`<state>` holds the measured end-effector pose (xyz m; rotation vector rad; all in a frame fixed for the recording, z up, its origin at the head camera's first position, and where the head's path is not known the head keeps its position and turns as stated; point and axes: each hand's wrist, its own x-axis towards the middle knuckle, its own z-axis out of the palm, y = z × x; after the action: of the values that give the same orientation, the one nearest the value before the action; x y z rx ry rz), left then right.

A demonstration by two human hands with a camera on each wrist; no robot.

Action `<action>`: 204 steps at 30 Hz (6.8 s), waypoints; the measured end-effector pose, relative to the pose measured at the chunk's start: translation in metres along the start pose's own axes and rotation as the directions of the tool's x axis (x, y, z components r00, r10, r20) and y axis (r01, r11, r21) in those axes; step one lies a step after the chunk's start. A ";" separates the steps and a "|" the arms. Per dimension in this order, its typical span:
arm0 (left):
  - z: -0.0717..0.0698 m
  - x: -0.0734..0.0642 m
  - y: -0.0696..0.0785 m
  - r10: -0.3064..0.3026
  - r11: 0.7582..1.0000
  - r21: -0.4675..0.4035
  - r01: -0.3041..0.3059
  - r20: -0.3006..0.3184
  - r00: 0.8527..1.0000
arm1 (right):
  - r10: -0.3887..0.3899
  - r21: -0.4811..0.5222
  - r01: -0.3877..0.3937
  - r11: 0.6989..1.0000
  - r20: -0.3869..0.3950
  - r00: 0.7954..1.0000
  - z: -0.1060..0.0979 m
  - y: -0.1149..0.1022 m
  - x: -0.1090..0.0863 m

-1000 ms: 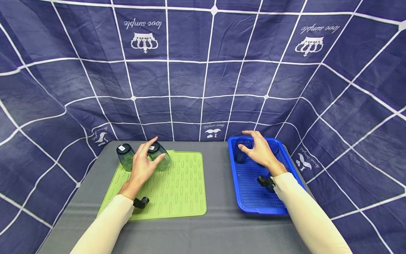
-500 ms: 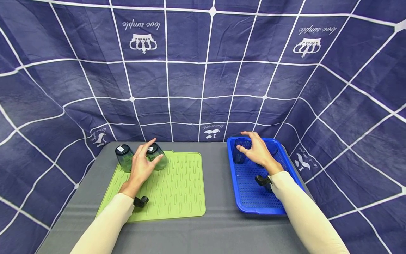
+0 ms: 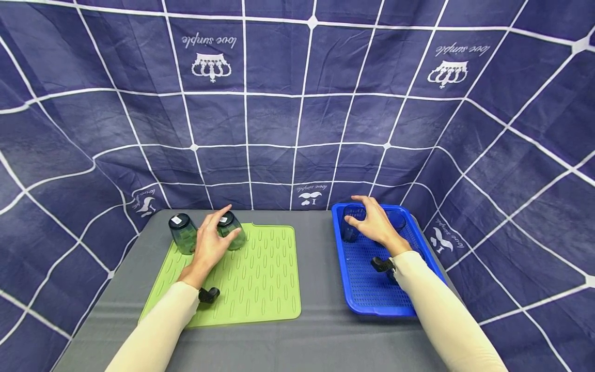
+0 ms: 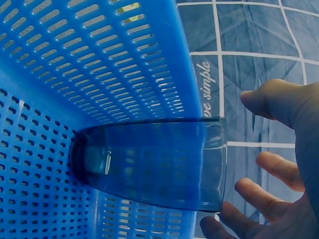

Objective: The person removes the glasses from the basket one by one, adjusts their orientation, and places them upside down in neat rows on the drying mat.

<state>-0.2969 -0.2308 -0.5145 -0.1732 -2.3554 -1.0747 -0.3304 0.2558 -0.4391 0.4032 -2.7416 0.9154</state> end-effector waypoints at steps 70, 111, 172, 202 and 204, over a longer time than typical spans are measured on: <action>0.008 0.002 0.011 -0.081 0.993 0.100 0.066 0.159 0.984 | 0.033 0.014 -0.034 0.999 0.069 0.997 0.013 0.012 0.004; 0.010 -0.004 0.011 -0.091 0.988 0.144 0.064 0.192 0.977 | 0.041 -0.023 -0.040 0.999 0.050 0.998 0.014 0.013 0.001; 0.006 0.004 0.010 -0.103 0.991 0.107 0.086 0.168 0.980 | 0.031 -0.107 -0.049 0.993 -0.165 0.986 -0.018 -0.053 -0.042; 0.002 0.000 0.020 -0.113 0.983 0.166 0.075 0.233 0.966 | 0.001 -0.072 -0.023 0.997 -0.291 0.957 -0.033 -0.091 -0.060; 0.002 0.000 0.021 -0.117 0.982 0.173 0.077 0.236 0.965 | -0.006 -0.065 -0.014 0.998 -0.296 0.955 -0.032 -0.093 -0.062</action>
<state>-0.2906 -0.2156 -0.5019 -0.1372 -2.6869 -0.9450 -0.2381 0.2153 -0.3807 0.2269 -2.4910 0.8091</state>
